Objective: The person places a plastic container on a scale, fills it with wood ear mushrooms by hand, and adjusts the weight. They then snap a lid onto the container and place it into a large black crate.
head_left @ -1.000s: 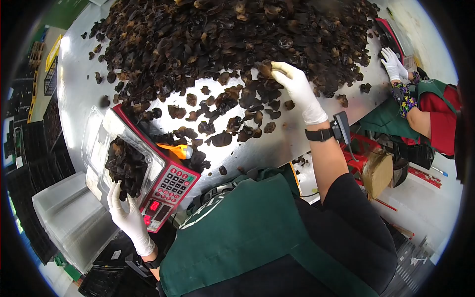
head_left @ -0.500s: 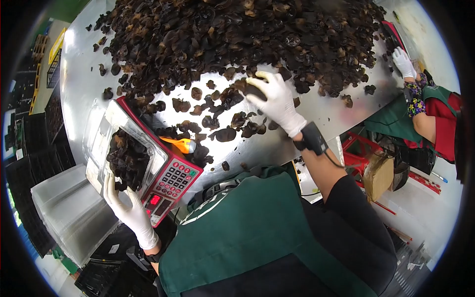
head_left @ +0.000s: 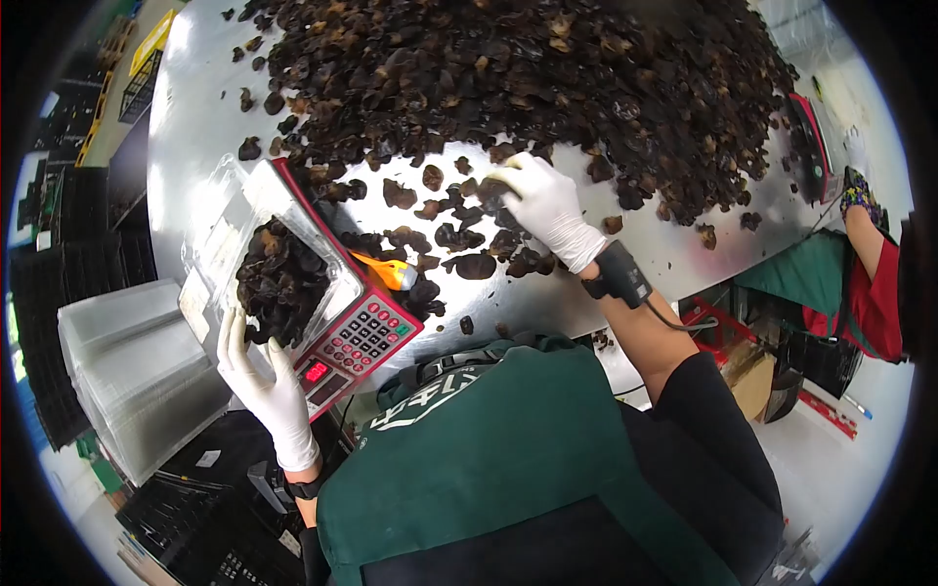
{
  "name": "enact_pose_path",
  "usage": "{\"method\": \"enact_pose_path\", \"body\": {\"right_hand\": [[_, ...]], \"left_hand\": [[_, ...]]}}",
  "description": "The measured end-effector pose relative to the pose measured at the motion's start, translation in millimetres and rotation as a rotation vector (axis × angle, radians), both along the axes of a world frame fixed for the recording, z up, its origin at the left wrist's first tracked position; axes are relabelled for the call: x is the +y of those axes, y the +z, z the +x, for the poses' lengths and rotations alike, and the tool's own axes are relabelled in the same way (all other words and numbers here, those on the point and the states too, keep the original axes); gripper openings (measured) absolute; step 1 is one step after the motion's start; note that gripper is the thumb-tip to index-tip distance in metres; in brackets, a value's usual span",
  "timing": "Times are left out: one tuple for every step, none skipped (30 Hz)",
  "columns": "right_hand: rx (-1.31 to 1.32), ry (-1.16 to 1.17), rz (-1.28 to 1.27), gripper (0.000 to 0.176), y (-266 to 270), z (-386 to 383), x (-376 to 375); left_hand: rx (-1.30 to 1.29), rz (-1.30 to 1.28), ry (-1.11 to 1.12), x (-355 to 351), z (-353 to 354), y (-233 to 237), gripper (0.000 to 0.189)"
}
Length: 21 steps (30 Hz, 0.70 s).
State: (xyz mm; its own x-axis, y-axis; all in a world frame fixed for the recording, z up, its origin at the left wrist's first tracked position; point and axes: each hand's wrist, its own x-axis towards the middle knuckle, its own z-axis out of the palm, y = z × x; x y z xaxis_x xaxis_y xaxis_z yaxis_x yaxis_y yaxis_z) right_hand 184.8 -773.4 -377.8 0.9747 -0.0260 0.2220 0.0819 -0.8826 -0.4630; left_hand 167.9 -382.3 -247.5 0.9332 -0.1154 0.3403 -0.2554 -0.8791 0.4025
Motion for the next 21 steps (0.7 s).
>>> {"method": "enact_pose_path", "body": {"right_hand": [[-0.006, 0.001, 0.065, 0.029, 0.5, 5.0, -2.9], [-0.002, -0.032, 0.222, 0.024, 2.4, 10.4, -5.8], [0.099, -0.063, 0.278, 0.024, 11.5, 16.6, -11.0], [0.131, -0.07, 0.388, 0.025, 15.3, 20.4, -15.8], [0.164, -0.078, 0.496, 0.027, 20.0, 23.5, -19.8], [0.342, -0.09, 0.792, 0.031, 34.8, 27.1, -22.6], [0.392, -0.119, 1.028, 0.031, 47.1, 27.6, -20.5], [0.446, -0.145, 1.124, 0.03, 57.0, 29.2, -20.1], [0.501, -0.168, 1.218, 0.03, 63.8, 31.2, -19.5], [0.514, -0.152, 1.234, 0.03, 67.1, 32.2, -18.4], [0.53, -0.134, 1.251, 0.03, 70.0, 32.8, -17.1], [0.547, -0.116, 1.268, 0.029, 72.4, 33.9, -15.5], [0.536, -0.084, 1.262, 0.029, 72.2, 35.4, -13.5], [0.526, -0.052, 1.258, 0.029, 69.6, 36.6, -11.3], [0.517, -0.02, 1.253, 0.029, 68.3, 38.3, -9.3], [0.521, 0.022, 1.246, 0.028, 69.1, 40.4, -7.8], [0.531, 0.035, 1.262, 0.028, 70.6, 42.8, -5.1], [0.54, 0.047, 1.278, 0.028, 72.1, 45.3, -2.0], [0.551, 0.059, 1.293, 0.027, 73.7, 47.6, 0.7], [0.545, 0.08, 1.279, 0.027, 76.3, 49.1, 1.9], [0.543, 0.107, 1.266, 0.027, 80.3, 51.1, 3.1]], "left_hand": [[-0.012, -0.003, 0.003, -0.3, -0.9, 0.6, 0.054], [-0.024, -0.008, 0.006, -0.7, -1.3, 0.8, 0.054], [-0.037, -0.014, 0.009, -0.6, -2.3, 1.0, 0.054], [-0.047, -0.035, 0.013, -0.2, -3.5, 1.2, 0.054], [-0.056, -0.057, 0.015, -0.1, -4.5, 1.3, 0.053], [-0.066, -0.081, 0.016, -0.2, -5.7, 1.4, 0.053], [-0.076, -0.104, 0.015, -0.2, -6.5, 1.5, 0.052], [-0.08, -0.09, 0.021, -0.1, -7.1, 1.6, 0.052], [-0.086, -0.075, 0.028, 0.4, -7.8, 1.4, 0.052], [-0.092, -0.06, 0.037, 1.0, -8.9, 1.5, 0.052], [-0.092, -0.061, 0.042, 1.7, -9.9, 1.3, 0.052], [-0.092, -0.062, 0.048, 2.1, -11.0, 0.9, 0.052], [-0.09, -0.061, 0.054, 2.4, -12.1, 1.1, 0.052], [-0.088, -0.094, 0.063, 1.0, -13.2, 1.9, 0.053], [-0.077, -0.071, 0.073, 1.7, -15.0, 2.9, 0.052], [-0.065, -0.049, 0.083, 3.2, -17.3, 3.8, 0.051], [-0.052, -0.027, 0.092, 4.0, -19.5, 4.8, 0.05], [-0.068, -0.025, 0.106, 2.6, -21.3, 4.5, 0.05], [-0.065, -0.061, 0.092, 2.1, -22.2, 4.5, 0.049], [-0.061, -0.096, 0.078, 1.8, -22.8, 4.7, 0.049], [-0.059, -0.13, 0.069, 1.8, -23.6, 4.7, 0.049]]}}
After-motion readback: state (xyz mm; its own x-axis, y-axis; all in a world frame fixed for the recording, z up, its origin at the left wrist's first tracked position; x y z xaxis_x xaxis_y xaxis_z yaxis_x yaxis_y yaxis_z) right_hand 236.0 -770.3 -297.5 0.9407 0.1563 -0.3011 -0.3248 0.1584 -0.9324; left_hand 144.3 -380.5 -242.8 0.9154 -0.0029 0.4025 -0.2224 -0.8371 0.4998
